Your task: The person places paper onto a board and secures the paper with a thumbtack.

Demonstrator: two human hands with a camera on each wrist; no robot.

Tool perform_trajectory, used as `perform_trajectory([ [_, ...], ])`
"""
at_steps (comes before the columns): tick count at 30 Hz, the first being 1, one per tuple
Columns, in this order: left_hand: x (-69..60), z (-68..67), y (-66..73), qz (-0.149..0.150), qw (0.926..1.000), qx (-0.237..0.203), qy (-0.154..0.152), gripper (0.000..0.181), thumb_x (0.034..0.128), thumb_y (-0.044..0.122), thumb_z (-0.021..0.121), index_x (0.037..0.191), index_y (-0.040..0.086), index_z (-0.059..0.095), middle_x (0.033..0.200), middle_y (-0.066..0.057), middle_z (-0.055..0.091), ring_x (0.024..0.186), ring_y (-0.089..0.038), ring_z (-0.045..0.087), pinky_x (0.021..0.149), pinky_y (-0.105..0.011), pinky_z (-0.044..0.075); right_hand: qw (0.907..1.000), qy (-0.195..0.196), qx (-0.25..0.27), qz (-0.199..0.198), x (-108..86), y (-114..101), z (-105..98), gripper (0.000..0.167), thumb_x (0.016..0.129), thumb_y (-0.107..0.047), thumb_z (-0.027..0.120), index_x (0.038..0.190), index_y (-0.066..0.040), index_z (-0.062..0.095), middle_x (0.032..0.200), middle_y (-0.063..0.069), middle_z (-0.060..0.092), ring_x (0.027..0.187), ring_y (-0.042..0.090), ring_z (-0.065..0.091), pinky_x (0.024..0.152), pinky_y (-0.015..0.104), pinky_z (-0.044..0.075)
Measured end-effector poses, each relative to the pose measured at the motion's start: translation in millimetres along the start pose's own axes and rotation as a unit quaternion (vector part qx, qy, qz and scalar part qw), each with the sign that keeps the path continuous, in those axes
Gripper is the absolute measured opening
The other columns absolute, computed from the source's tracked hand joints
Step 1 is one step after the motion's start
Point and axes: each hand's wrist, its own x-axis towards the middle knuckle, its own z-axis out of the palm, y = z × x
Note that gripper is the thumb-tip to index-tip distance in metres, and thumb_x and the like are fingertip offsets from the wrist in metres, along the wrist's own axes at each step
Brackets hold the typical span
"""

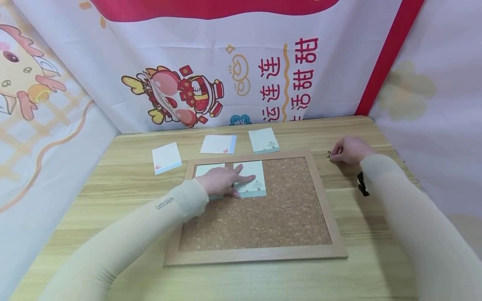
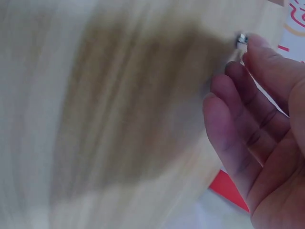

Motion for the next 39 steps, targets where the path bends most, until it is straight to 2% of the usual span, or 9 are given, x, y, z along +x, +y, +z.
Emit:
perform_trajectory([
  [3,-2.9,-2.0,0.7,0.013,0.9995,-0.020,-0.021,0.063,0.0956,0.031,0.064,0.150,0.044,0.036,0.163,-0.014,0.013,0.118,-0.033,0.054,0.067,-0.029,0.044,0.9999,0.006,-0.005,-0.007,0.1,-0.2,4.3,0.012,0.091,-0.015,0.073,0.087,-0.004,0.070,0.070,0.001,0.063,0.060,0.016,0.056,0.056,0.032,0.046],
  [5,-4.6,-2.3,1.1,0.015,0.9985,-0.038,-0.036,0.060,0.0981,0.028,0.061,0.150,0.046,0.036,0.164,-0.014,0.007,0.104,-0.031,0.058,0.063,-0.029,0.042,1.0000,0.007,-0.001,-0.004,0.5,-0.6,6.4,0.011,0.092,-0.014,0.071,0.088,-0.004,0.069,0.070,0.001,0.061,0.060,0.016,0.055,0.055,0.032,0.046],
  [10,-7.6,-0.7,1.1,0.014,0.9963,-0.065,-0.053,0.057,0.1010,0.026,0.056,0.149,0.049,0.035,0.165,-0.012,-0.003,0.078,-0.023,0.055,0.061,-0.030,0.041,0.9998,0.012,-0.008,-0.012,1.0,-0.6,8.3,0.009,0.092,-0.014,0.071,0.087,-0.006,0.070,0.069,0.001,0.061,0.061,0.017,0.054,0.056,0.032,0.045],
  [16,-9.5,-0.2,1.6,0.021,0.9972,-0.056,-0.046,0.056,0.1013,0.028,0.054,0.150,0.048,0.034,0.164,-0.013,-0.003,0.086,-0.023,0.057,0.061,-0.029,0.041,0.9976,0.040,-0.047,-0.031,-0.9,-0.3,6.6,0.010,0.088,-0.017,0.074,0.081,-0.011,0.071,0.071,-0.003,0.062,0.067,0.017,0.052,0.061,0.034,0.042],
  [25,-12.5,1.9,1.3,0.008,0.9937,-0.100,-0.051,0.056,0.1022,0.026,0.053,0.149,0.050,0.034,0.165,-0.008,-0.006,0.107,-0.026,0.051,0.063,-0.031,0.039,0.9943,0.098,-0.020,-0.036,-7.3,-20.6,1.2,0.007,0.085,-0.014,0.076,0.080,-0.010,0.073,0.071,-0.001,0.066,0.065,0.017,0.051,0.059,0.033,0.041],
  [28,-12.9,2.1,1.0,0.008,0.9939,-0.098,-0.050,0.056,0.1021,0.026,0.053,0.149,0.050,0.034,0.165,-0.008,-0.006,0.098,-0.025,0.055,0.063,-0.031,0.039,0.9931,0.107,-0.020,-0.043,-7.2,-32.3,-0.7,0.005,0.085,-0.013,0.076,0.082,-0.010,0.073,0.073,-0.001,0.067,0.068,0.017,0.054,0.064,0.034,0.043],
  [31,-13.2,2.4,0.8,0.008,0.9941,-0.095,-0.051,0.056,0.1022,0.025,0.052,0.150,0.049,0.033,0.165,-0.009,-0.006,0.085,-0.023,0.055,0.063,-0.030,0.039,0.9938,0.100,-0.018,-0.045,-6.0,-48.1,-2.2,0.004,0.085,-0.013,0.076,0.085,-0.009,0.074,0.076,-0.001,0.068,0.072,0.018,0.056,0.067,0.035,0.045],
  [36,-13.1,3.8,0.3,0.008,0.9943,-0.094,-0.049,0.056,0.1022,0.025,0.052,0.150,0.049,0.033,0.165,-0.010,-0.006,0.077,-0.021,0.053,0.064,-0.030,0.039,0.9946,0.090,-0.009,-0.052,-4.6,-79.8,-1.2,0.008,0.088,-0.016,0.075,0.090,-0.008,0.076,0.077,0.002,0.069,0.070,0.019,0.058,0.061,0.035,0.046],
  [39,-13.1,4.6,0.4,0.008,0.9942,-0.097,-0.046,0.056,0.1023,0.025,0.052,0.150,0.049,0.033,0.165,-0.009,-0.006,0.071,-0.019,0.048,0.063,-0.030,0.040,0.9924,0.097,-0.013,-0.075,-4.6,-98.0,3.0,0.007,0.088,-0.016,0.075,0.088,-0.010,0.076,0.078,0.001,0.070,0.068,0.017,0.058,0.060,0.034,0.046],
])
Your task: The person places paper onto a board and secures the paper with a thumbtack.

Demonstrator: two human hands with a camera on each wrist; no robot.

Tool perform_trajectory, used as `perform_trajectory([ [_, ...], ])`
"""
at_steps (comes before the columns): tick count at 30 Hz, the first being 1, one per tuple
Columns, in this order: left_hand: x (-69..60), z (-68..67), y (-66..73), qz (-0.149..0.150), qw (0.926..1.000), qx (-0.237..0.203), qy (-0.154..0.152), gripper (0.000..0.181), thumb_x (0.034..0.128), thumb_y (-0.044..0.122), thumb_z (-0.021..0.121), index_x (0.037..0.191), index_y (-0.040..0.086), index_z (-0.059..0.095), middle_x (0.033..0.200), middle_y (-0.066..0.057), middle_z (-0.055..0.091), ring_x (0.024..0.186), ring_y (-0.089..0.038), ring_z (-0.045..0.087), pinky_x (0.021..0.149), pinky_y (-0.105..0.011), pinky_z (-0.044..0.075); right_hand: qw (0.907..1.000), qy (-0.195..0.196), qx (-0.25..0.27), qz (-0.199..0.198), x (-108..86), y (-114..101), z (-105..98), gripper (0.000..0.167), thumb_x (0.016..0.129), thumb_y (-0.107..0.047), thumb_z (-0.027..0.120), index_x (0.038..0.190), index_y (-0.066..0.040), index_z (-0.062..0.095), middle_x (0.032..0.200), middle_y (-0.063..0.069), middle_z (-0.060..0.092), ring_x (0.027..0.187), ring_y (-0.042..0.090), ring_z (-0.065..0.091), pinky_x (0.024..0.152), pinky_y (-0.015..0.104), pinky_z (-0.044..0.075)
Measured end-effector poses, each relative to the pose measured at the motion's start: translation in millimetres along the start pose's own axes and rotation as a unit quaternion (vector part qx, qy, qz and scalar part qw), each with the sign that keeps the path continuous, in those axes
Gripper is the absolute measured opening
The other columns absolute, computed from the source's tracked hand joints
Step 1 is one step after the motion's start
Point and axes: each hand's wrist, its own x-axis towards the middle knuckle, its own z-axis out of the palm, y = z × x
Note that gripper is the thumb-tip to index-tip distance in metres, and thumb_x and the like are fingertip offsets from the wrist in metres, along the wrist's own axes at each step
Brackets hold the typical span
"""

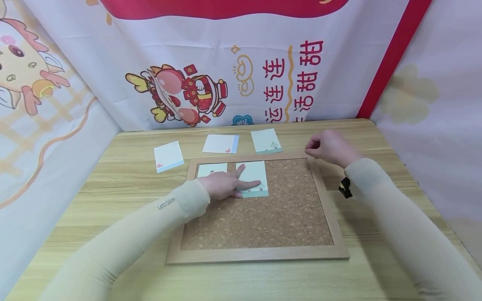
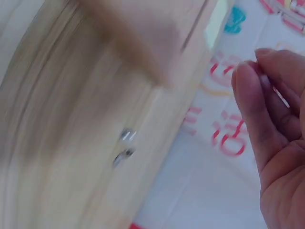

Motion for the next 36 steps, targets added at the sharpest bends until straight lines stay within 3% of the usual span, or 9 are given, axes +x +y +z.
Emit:
perform_trajectory([
  [8,0.4,4.7,1.2,-0.008,0.9997,0.010,0.022,0.056,0.1021,0.024,0.053,0.149,0.050,0.035,0.165,-0.009,-0.001,0.076,-0.022,0.050,0.061,-0.029,0.041,0.9957,-0.002,-0.005,-0.092,1.2,-47.2,16.2,0.003,0.086,-0.009,0.075,0.083,-0.010,0.076,0.076,-0.004,0.069,0.068,0.013,0.059,0.065,0.034,0.051],
  [11,3.0,8.6,4.4,-0.012,0.9966,0.067,0.046,0.058,0.1017,0.025,0.055,0.149,0.050,0.034,0.164,-0.013,0.010,0.071,-0.021,0.050,0.056,-0.027,0.039,0.9936,-0.010,0.006,-0.112,-0.1,-64.2,23.9,0.004,0.086,-0.008,0.076,0.085,-0.012,0.077,0.078,-0.005,0.069,0.068,0.012,0.059,0.065,0.033,0.052],
  [15,3.4,13.0,15.4,-0.018,0.9775,0.193,0.083,0.057,0.1012,0.026,0.056,0.150,0.048,0.035,0.155,-0.022,0.033,0.054,-0.015,0.044,0.050,-0.027,0.039,0.9866,0.001,0.005,-0.163,-1.1,-82.6,35.3,0.003,0.086,-0.009,0.078,0.087,-0.012,0.077,0.080,-0.006,0.071,0.068,0.007,0.062,0.065,0.031,0.053],
  [20,-2.9,17.6,27.4,-0.024,0.9442,0.305,0.123,0.052,0.1033,0.023,0.054,0.148,0.046,0.041,0.133,-0.023,0.059,0.061,-0.018,0.057,0.050,-0.030,0.046,0.9707,0.033,-0.005,-0.238,-5.2,-101.5,44.7,0.004,0.084,-0.009,0.080,0.087,-0.010,0.077,0.081,-0.006,0.072,0.070,0.005,0.065,0.064,0.028,0.054],
  [24,-3.0,20.9,26.1,-0.023,0.9423,0.308,0.129,0.053,0.1050,0.019,0.050,0.149,0.047,0.040,0.134,-0.024,0.057,0.073,-0.024,0.066,0.054,-0.033,0.050,0.9537,0.070,-0.030,-0.291,-12.3,-112.9,47.8,0.013,0.081,-0.003,0.081,0.092,-0.008,0.078,0.086,-0.001,0.074,0.076,0.011,0.069,0.068,0.030,0.056],
  [26,-1.9,22.1,24.0,-0.020,0.9456,0.298,0.129,0.054,0.1055,0.017,0.048,0.149,0.046,0.039,0.138,-0.026,0.054,0.078,-0.027,0.067,0.056,-0.034,0.051,0.9369,0.099,-0.048,-0.332,-16.0,-117.9,49.7,0.016,0.079,0.000,0.082,0.094,-0.006,0.078,0.088,0.001,0.074,0.079,0.013,0.071,0.070,0.031,0.057],
  [28,-1.8,22.8,22.7,-0.020,0.9496,0.285,0.128,0.055,0.1054,0.014,0.047,0.150,0.046,0.039,0.139,-0.027,0.052,0.080,-0.029,0.068,0.057,-0.034,0.051,0.9086,0.133,-0.098,-0.384,-19.8,-123.0,51.4,0.020,0.078,0.002,0.082,0.097,-0.005,0.076,0.090,0.003,0.074,0.083,0.015,0.071,0.073,0.032,0.057],
  [32,-2.4,22.7,21.7,-0.021,0.9475,0.292,0.130,0.056,0.1054,0.013,0.047,0.150,0.046,0.039,0.139,-0.026,0.052,0.082,-0.029,0.069,0.058,-0.033,0.052,0.8393,0.191,-0.159,-0.484,-29.9,-132.8,52.3,0.023,0.083,0.005,0.076,0.104,-0.002,0.073,0.098,0.008,0.073,0.088,0.020,0.071,0.074,0.035,0.057],
  [36,1.6,24.2,18.3,-0.019,0.9352,0.323,0.143,0.051,0.1033,0.019,0.053,0.147,0.044,0.045,0.133,-0.025,0.057,0.085,-0.030,0.070,0.062,-0.036,0.056,0.7682,0.252,-0.165,-0.565,-39.0,-143.4,50.8,0.019,0.098,0.002,0.057,0.110,0.002,0.071,0.104,0.015,0.071,0.089,0.026,0.071,0.071,0.038,0.058],
])
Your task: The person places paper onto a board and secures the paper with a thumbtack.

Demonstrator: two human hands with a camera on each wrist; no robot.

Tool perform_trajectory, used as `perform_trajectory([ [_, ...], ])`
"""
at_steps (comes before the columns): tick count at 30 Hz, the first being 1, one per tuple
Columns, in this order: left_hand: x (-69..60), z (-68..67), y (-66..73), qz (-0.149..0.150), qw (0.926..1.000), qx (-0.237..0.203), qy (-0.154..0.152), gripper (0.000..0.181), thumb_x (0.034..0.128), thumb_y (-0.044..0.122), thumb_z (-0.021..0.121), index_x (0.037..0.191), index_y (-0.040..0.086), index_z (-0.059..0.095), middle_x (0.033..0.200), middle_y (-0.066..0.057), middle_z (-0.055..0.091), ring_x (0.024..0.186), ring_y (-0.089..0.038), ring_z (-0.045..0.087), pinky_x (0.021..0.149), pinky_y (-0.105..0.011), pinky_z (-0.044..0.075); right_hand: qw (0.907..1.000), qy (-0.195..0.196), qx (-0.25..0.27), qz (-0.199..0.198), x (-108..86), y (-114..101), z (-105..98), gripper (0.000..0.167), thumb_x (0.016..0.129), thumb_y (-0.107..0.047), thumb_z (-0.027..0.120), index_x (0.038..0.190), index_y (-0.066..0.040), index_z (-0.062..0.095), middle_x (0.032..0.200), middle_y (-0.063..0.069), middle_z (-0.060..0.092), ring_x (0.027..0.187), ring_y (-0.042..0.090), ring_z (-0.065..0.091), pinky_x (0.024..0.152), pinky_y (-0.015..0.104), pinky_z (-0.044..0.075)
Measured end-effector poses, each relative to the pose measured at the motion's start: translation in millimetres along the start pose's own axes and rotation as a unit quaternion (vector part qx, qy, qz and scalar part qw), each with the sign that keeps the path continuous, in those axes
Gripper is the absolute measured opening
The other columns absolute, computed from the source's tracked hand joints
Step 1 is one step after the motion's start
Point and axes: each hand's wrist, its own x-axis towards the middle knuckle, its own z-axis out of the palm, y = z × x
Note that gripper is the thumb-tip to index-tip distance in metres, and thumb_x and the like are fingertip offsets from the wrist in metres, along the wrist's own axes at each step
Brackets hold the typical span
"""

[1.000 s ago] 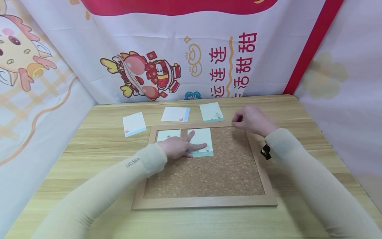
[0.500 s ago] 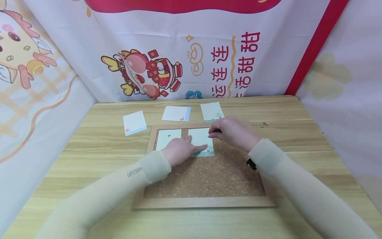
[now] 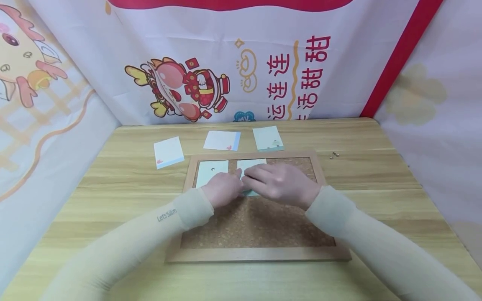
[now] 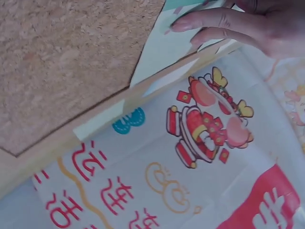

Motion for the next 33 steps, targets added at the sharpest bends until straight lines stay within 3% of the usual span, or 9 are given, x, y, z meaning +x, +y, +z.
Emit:
perform_trajectory([
  [8,-2.6,-10.1,1.2,-0.011,0.9989,-0.027,-0.038,0.040,0.1063,0.024,0.046,0.145,0.033,0.052,0.140,-0.026,0.051,0.105,-0.035,0.066,0.076,-0.040,0.057,0.9775,0.158,-0.017,-0.138,27.9,-15.8,-16.5,0.021,0.098,0.000,0.054,0.097,0.007,0.074,0.098,0.025,0.071,0.083,0.030,0.073,0.063,0.037,0.058],
  [15,-3.7,-12.0,-0.3,0.004,0.9978,-0.048,-0.046,0.046,0.1088,0.026,0.038,0.153,0.040,0.036,0.143,-0.027,0.048,0.119,-0.037,0.059,0.082,-0.042,0.055,0.9653,0.179,-0.027,-0.188,40.8,-22.4,-24.1,0.021,0.097,0.004,0.054,0.093,0.011,0.073,0.094,0.027,0.071,0.081,0.032,0.072,0.067,0.036,0.058],
  [19,-3.8,-11.6,-0.4,0.005,0.9993,-0.025,-0.027,0.041,0.1064,0.024,0.045,0.146,0.034,0.050,0.139,-0.027,0.052,0.101,-0.034,0.067,0.073,-0.041,0.057,0.9867,0.125,-0.001,-0.104,30.3,-14.1,-15.7,0.022,0.100,0.002,0.051,0.099,0.008,0.073,0.098,0.022,0.072,0.084,0.030,0.072,0.071,0.037,0.057],
  [21,-3.7,-11.1,-1.0,0.009,0.9997,-0.013,-0.016,0.042,0.1052,0.022,0.048,0.145,0.036,0.051,0.134,-0.025,0.056,0.087,-0.030,0.070,0.065,-0.039,0.057,0.9971,0.069,0.026,-0.022,20.5,-4.4,-8.7,0.018,0.097,0.003,0.055,0.102,0.005,0.072,0.099,0.017,0.073,0.087,0.028,0.072,0.074,0.038,0.057],
  [23,-3.6,-9.5,-1.6,0.013,0.9997,-0.018,-0.012,0.048,0.1054,0.018,0.047,0.148,0.041,0.045,0.133,-0.025,0.057,0.075,-0.027,0.068,0.059,-0.036,0.054,0.9936,0.004,0.075,0.085,10.5,7.7,0.6,0.015,0.092,0.006,0.062,0.102,0.002,0.072,0.098,0.013,0.073,0.088,0.025,0.071,0.076,0.037,0.057],
  [25,-3.9,-8.7,-1.9,0.018,0.9995,-0.025,-0.011,0.052,0.1062,0.017,0.046,0.150,0.044,0.039,0.132,-0.026,0.058,0.067,-0.025,0.065,0.056,-0.036,0.052,0.9674,-0.057,0.139,0.203,1.9,21.4,11.1,0.015,0.089,0.006,0.068,0.100,-0.002,0.074,0.095,0.008,0.074,0.087,0.021,0.071,0.076,0.035,0.057],
  [26,-4.1,-8.3,-2.1,0.019,0.9992,-0.033,-0.010,0.052,0.1060,0.018,0.047,0.150,0.045,0.039,0.131,-0.027,0.058,0.066,-0.026,0.063,0.056,-0.036,0.051,0.9434,-0.090,0.176,0.267,-1.4,28.2,15.9,0.016,0.087,0.005,0.071,0.099,-0.004,0.075,0.094,0.005,0.074,0.086,0.019,0.070,0.075,0.035,0.057],
  [30,-3.7,-8.3,-2.2,0.021,0.9989,-0.038,-0.017,0.053,0.1055,0.018,0.049,0.150,0.044,0.039,0.132,-0.028,0.057,0.068,-0.027,0.062,0.055,-0.035,0.050,0.7991,-0.179,0.316,0.479,-8.9,53.7,36.8,0.010,0.090,-0.006,0.072,0.098,-0.009,0.077,0.092,0.003,0.074,0.081,0.015,0.068,0.074,0.034,0.056],
  [33,-2.8,-9.2,-1.8,0.018,0.9989,-0.039,-0.019,0.054,0.1046,0.016,0.051,0.150,0.045,0.040,0.133,-0.027,0.057,0.068,-0.025,0.061,0.053,-0.034,0.049,0.7043,-0.231,0.374,0.558,-13.3,69.3,52.2,0.012,0.093,-0.011,0.070,0.103,-0.007,0.076,0.094,0.008,0.073,0.082,0.019,0.067,0.077,0.038,0.056],
])
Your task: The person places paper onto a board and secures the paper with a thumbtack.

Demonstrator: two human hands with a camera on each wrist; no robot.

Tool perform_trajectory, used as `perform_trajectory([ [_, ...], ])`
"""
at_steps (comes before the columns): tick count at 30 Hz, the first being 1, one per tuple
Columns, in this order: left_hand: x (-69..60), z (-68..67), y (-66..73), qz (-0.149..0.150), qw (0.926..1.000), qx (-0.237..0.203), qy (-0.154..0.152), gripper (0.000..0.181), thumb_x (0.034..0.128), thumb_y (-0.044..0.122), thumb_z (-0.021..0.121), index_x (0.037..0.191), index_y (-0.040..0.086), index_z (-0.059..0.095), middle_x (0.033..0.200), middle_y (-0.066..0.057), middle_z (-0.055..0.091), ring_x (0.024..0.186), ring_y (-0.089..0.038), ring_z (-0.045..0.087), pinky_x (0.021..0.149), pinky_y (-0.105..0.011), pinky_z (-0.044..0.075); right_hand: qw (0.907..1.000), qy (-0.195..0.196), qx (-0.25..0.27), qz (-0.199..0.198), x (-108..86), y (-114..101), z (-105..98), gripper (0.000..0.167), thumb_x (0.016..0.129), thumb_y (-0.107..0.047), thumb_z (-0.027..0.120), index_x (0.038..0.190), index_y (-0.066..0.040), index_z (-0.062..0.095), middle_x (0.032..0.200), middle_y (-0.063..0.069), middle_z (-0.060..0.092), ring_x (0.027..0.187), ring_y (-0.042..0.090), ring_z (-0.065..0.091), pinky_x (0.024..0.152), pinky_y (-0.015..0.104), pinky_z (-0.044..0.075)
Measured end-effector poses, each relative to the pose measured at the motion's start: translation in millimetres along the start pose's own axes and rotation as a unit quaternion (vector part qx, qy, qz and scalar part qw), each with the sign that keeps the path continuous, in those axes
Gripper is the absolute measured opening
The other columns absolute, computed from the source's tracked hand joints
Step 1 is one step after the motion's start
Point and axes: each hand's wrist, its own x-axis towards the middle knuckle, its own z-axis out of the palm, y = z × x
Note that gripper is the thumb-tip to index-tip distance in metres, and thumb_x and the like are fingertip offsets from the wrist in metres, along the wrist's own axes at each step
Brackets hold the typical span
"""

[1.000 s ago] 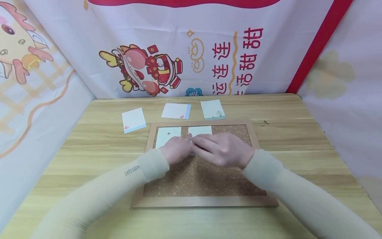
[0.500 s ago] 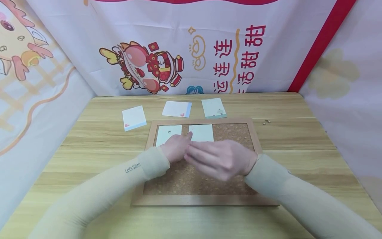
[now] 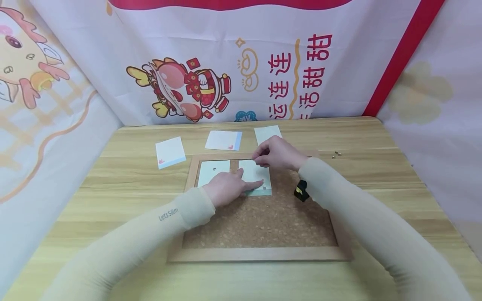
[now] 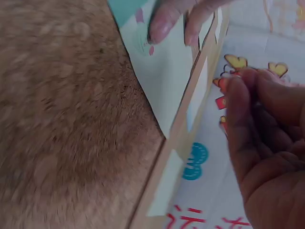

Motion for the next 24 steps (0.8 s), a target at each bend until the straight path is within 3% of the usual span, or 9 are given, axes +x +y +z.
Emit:
perform_trajectory([
  [4,-0.6,-0.2,0.6,-0.004,1.0000,-0.003,0.001,0.055,0.1038,0.018,0.053,0.149,0.046,0.040,0.131,-0.026,0.058,0.070,-0.025,0.061,0.052,-0.034,0.049,0.9965,-0.052,0.029,0.059,24.0,14.0,1.4,0.015,0.093,-0.010,0.070,0.105,-0.001,0.075,0.092,0.010,0.073,0.080,0.019,0.065,0.077,0.037,0.055],
  [13,0.5,1.1,-0.1,-0.006,0.9999,-0.001,-0.015,0.055,0.1053,0.017,0.049,0.150,0.046,0.038,0.138,-0.027,0.053,0.084,-0.028,0.066,0.053,-0.033,0.049,0.9824,-0.118,0.066,0.129,51.4,29.1,2.2,0.014,0.096,-0.006,0.065,0.104,0.001,0.074,0.084,0.007,0.071,0.073,0.013,0.063,0.069,0.029,0.054],
  [24,-0.4,1.9,-0.5,-0.006,1.0000,-0.001,0.001,0.054,0.1045,0.017,0.050,0.149,0.046,0.040,0.136,-0.026,0.055,0.093,-0.030,0.067,0.058,-0.036,0.053,0.9712,-0.146,0.028,0.186,64.0,14.8,5.4,0.014,0.097,-0.007,0.062,0.100,-0.007,0.076,0.082,0.006,0.072,0.063,0.012,0.056,0.057,0.024,0.043],
])
